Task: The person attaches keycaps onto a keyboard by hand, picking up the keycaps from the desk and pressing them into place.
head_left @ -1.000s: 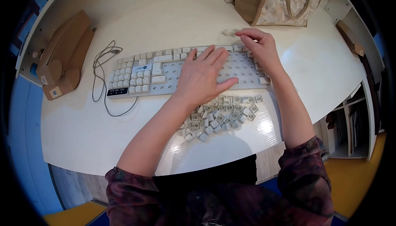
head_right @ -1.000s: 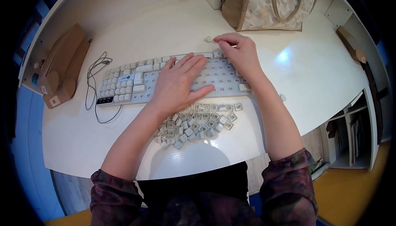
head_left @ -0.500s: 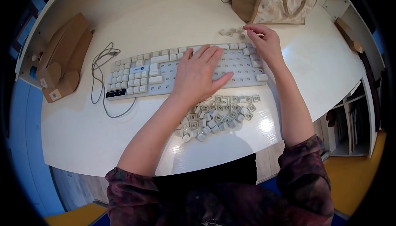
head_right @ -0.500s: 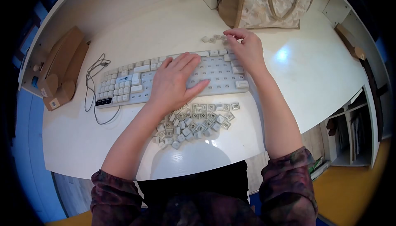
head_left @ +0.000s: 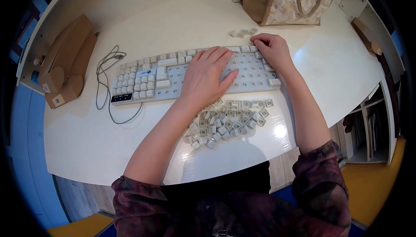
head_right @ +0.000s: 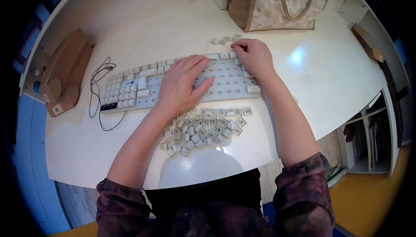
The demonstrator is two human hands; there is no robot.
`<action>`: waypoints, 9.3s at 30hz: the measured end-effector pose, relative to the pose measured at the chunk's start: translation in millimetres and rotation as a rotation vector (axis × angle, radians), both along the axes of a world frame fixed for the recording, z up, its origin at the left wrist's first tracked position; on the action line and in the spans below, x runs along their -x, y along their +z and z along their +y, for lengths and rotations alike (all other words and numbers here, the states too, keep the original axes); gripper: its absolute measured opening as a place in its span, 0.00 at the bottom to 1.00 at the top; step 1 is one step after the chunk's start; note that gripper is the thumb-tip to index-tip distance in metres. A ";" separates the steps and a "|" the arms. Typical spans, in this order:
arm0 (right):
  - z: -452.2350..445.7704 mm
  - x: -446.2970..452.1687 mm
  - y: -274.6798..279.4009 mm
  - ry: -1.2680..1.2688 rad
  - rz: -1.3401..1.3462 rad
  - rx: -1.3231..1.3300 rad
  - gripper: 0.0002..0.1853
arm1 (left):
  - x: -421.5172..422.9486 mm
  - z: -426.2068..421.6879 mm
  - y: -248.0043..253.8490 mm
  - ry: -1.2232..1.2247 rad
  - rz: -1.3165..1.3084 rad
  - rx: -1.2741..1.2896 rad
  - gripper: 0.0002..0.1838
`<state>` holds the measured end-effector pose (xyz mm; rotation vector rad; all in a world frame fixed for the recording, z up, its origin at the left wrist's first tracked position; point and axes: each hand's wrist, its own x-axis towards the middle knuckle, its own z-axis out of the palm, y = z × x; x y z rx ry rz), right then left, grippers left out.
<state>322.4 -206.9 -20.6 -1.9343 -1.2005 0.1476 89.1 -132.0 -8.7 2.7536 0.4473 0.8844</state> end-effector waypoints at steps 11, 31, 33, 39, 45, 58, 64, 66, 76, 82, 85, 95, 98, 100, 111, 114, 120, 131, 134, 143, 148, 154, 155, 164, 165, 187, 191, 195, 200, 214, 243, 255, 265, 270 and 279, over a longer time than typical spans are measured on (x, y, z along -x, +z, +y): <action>-0.7 7.2 3.0 -0.009 -0.070 0.040 0.12 | 3.5 8.0 1.0 -0.043 0.084 0.065 0.24; -8.4 52.4 20.4 0.404 -0.226 -0.111 0.12 | 3.0 16.0 -8.5 0.007 -0.127 0.443 0.17; -6.7 52.9 16.7 0.387 -0.287 -0.116 0.12 | 3.6 15.0 -7.1 0.009 -0.124 0.415 0.18; -3.4 55.4 16.9 0.322 -0.331 -0.064 0.10 | 3.3 14.2 -6.0 0.015 -0.101 0.384 0.19; -2.9 59.9 18.3 0.280 -0.338 -0.055 0.10 | 3.5 14.3 -6.2 -0.016 -0.112 0.337 0.19; -3.4 49.1 20.9 0.304 -0.169 -0.038 0.11 | 4.3 13.3 -6.1 -0.001 -0.103 0.321 0.20; -4.5 52.9 19.2 0.317 -0.272 -0.047 0.10 | 4.4 13.3 -6.9 -0.006 -0.106 0.309 0.20; -4.0 53.7 16.7 0.314 -0.325 -0.065 0.10 | 4.5 13.7 -7.5 -0.015 -0.118 0.299 0.20; -0.1 55.8 11.8 0.280 -0.352 -0.098 0.08 | 3.3 14.6 -9.3 -0.019 -0.109 0.258 0.20; -1.6 58.1 12.6 0.262 -0.335 -0.098 0.07 | 3.4 14.8 -10.2 -0.017 -0.109 0.239 0.20; -1.4 59.0 11.4 0.252 -0.393 -0.117 0.07 | 3.3 15.3 -12.8 -0.011 -0.121 0.231 0.20; -1.5 61.0 11.8 0.256 -0.530 -0.236 0.05 | 3.5 13.3 -9.4 -0.020 -0.139 0.241 0.21; -1.7 62.4 12.2 0.269 -0.535 -0.233 0.04 | 3.3 14.0 -11.2 -0.019 -0.142 0.234 0.21; -1.5 61.5 11.9 0.271 -0.515 -0.227 0.04 | 3.4 14.1 -11.4 -0.019 -0.141 0.233 0.21; -1.3 64.2 13.8 0.244 -0.468 -0.210 0.03 | 4.8 12.0 -8.2 -0.013 -0.118 0.241 0.21; -1.1 63.8 14.5 0.252 -0.438 -0.180 0.04 | 4.4 12.6 -9.2 -0.015 -0.117 0.242 0.21; 0.6 61.4 13.6 0.250 -0.283 -0.113 0.05 | 3.9 14.2 -11.8 -0.015 -0.125 0.224 0.22; 1.1 64.8 12.4 0.266 -0.692 -0.308 0.05 | 3.7 13.0 -10.1 -0.001 -0.111 0.218 0.23; 1.4 64.7 12.6 0.285 -0.701 -0.298 0.05 | 4.0 13.3 -9.3 -0.005 -0.110 0.232 0.23; -2.5 58.8 13.5 0.316 -0.346 -0.126 0.05 | 4.9 12.5 -6.3 -0.032 -0.092 0.214 0.21; -1.1 59.6 16.9 0.249 -0.195 -0.098 0.06 | 4.2 11.3 -7.1 -0.030 -0.088 0.169 0.20; -3.3 61.0 17.6 0.251 -0.329 -0.096 0.07 | 4.2 9.9 -5.3 -0.032 -0.073 0.155 0.20; -4.4 62.7 19.4 0.252 -0.326 -0.086 0.07 | 4.2 9.7 -5.3 -0.031 -0.072 0.155 0.20; -0.5 54.1 14.8 0.266 -0.306 -0.098 0.08 | 4.1 9.2 -6.7 -0.023 -0.082 0.156 0.21; 0.1 53.0 14.4 0.268 -0.311 -0.101 0.08 | 4.0 8.9 -6.6 -0.023 -0.084 0.154 0.21; -0.6 54.8 17.1 0.257 -0.340 -0.068 0.08 | 1.0 11.2 -5.4 -0.062 -0.067 0.066 0.19; 0.0 55.8 17.2 0.259 -0.302 -0.050 0.09 | 1.9 11.3 -3.6 -0.061 -0.043 0.063 0.18; -1.2 55.8 19.6 0.286 -0.328 -0.058 0.09 | 4.1 9.4 -0.1 -0.046 -0.016 0.045 0.18; -2.8 54.9 18.9 0.286 -0.429 -0.077 0.09 | 1.7 7.9 -3.7 -0.042 -0.047 -0.043 0.18; -6.7 60.3 21.1 0.270 -0.562 -0.083 0.08 | 1.4 6.0 -2.7 -0.024 -0.033 -0.061 0.19; -8.8 53.0 15.7 0.282 -0.263 -0.102 0.09 | 2.8 6.0 -5.1 -0.082 -0.089 -0.005 0.14; -10.6 61.0 16.3 0.268 -0.360 -0.109 0.09 | 3.9 5.2 -8.2 -0.057 -0.155 0.066 0.15; -9.8 65.1 20.1 0.263 -0.188 -0.057 0.09 | 5.7 5.8 -4.8 -0.061 -0.144 0.134 0.19; -7.2 59.2 14.9 0.278 -0.216 -0.078 0.09 | 6.4 4.2 -2.2 -0.044 -0.119 0.154 0.21; -5.0 58.6 13.8 0.249 -0.206 -0.062 0.09 | 3.0 6.2 -5.9 -0.065 -0.072 0.054 0.22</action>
